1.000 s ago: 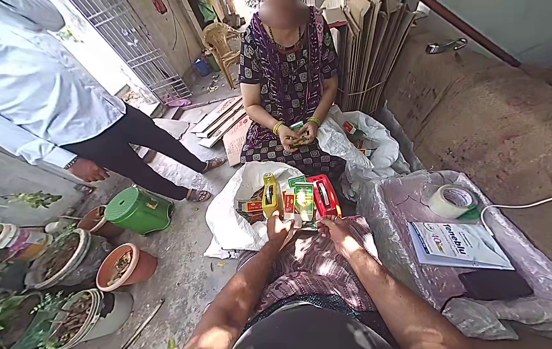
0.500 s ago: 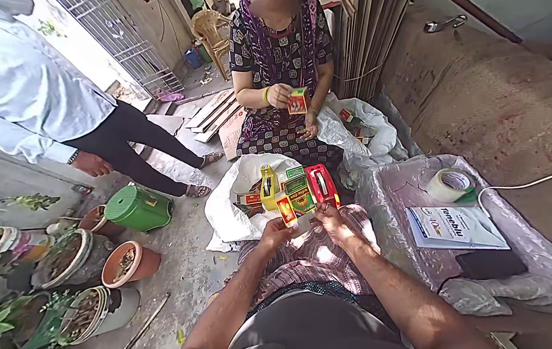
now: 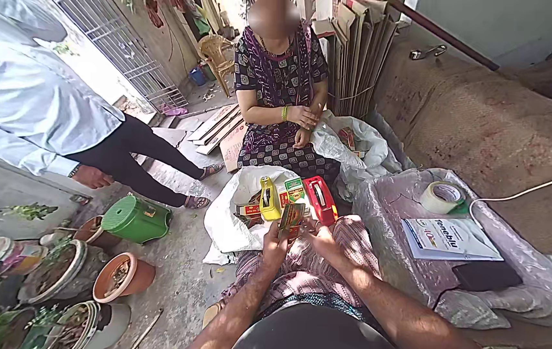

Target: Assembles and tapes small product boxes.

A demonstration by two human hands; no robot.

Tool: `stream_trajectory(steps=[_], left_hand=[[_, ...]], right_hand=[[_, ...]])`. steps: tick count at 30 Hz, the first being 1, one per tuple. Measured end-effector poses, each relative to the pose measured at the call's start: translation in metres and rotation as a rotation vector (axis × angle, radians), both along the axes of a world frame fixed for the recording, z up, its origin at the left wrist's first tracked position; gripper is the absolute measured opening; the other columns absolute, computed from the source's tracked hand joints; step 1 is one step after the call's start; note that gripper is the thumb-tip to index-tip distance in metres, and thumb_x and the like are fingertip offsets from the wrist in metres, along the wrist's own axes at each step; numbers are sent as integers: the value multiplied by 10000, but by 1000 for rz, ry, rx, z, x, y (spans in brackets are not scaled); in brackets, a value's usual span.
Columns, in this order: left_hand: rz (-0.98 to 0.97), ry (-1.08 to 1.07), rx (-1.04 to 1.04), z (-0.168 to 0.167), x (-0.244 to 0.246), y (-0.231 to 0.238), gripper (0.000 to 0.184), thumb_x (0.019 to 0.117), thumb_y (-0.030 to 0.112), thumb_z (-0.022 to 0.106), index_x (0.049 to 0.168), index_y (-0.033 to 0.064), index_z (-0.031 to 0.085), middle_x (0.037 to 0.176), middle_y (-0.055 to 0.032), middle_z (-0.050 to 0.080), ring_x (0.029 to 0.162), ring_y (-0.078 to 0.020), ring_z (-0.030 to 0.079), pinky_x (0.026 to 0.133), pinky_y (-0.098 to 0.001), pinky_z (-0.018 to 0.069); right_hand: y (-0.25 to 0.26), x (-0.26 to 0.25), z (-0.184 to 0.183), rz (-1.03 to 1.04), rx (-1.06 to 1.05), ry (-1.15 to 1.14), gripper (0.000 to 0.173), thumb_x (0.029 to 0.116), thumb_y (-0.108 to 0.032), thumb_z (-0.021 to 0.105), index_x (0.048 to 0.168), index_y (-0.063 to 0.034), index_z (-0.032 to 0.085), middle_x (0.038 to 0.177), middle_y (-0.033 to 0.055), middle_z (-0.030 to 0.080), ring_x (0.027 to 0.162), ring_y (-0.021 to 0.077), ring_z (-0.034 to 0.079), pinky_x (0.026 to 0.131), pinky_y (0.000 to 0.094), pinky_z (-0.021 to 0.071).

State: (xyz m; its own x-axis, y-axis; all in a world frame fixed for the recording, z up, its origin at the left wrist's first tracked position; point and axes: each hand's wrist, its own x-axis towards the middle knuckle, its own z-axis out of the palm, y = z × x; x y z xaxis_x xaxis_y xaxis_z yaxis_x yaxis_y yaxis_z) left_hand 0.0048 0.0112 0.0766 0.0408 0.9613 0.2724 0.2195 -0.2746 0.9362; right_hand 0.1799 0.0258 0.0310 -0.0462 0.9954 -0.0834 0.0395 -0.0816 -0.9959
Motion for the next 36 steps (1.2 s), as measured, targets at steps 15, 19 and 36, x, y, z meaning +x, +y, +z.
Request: stream_trajectory(steps=[15, 19, 36], left_hand=[[-135, -247, -257, -15, -7, -3, 397, 1105, 196, 380, 1037, -49, 685, 914, -94, 757, 873, -156, 745, 867, -371, 627], [7, -331, -98, -7, -21, 13, 207, 999, 51, 621, 1147, -82, 679, 1017, -186, 754, 933, -254, 746, 879, -426, 621], [84, 953, -353, 19, 2, 6, 608, 840, 422, 763, 1334, 90, 641, 1341, -117, 654, 1252, -273, 619, 1059, -477, 505]], right_hand=[[6, 12, 13, -57, -72, 309, 277, 798, -119, 845, 1007, -36, 684, 896, 44, 715, 851, 118, 683, 820, 311, 583], [8, 13, 11, -45, -51, 186, 240, 880, -182, 796, 1048, -35, 710, 921, 54, 742, 862, 124, 703, 831, 324, 588], [3, 0, -1, -366, 485, -87, 609, 794, -332, 818, 1271, -5, 631, 1419, 165, 560, 1326, 248, 533, 1091, 405, 488]])
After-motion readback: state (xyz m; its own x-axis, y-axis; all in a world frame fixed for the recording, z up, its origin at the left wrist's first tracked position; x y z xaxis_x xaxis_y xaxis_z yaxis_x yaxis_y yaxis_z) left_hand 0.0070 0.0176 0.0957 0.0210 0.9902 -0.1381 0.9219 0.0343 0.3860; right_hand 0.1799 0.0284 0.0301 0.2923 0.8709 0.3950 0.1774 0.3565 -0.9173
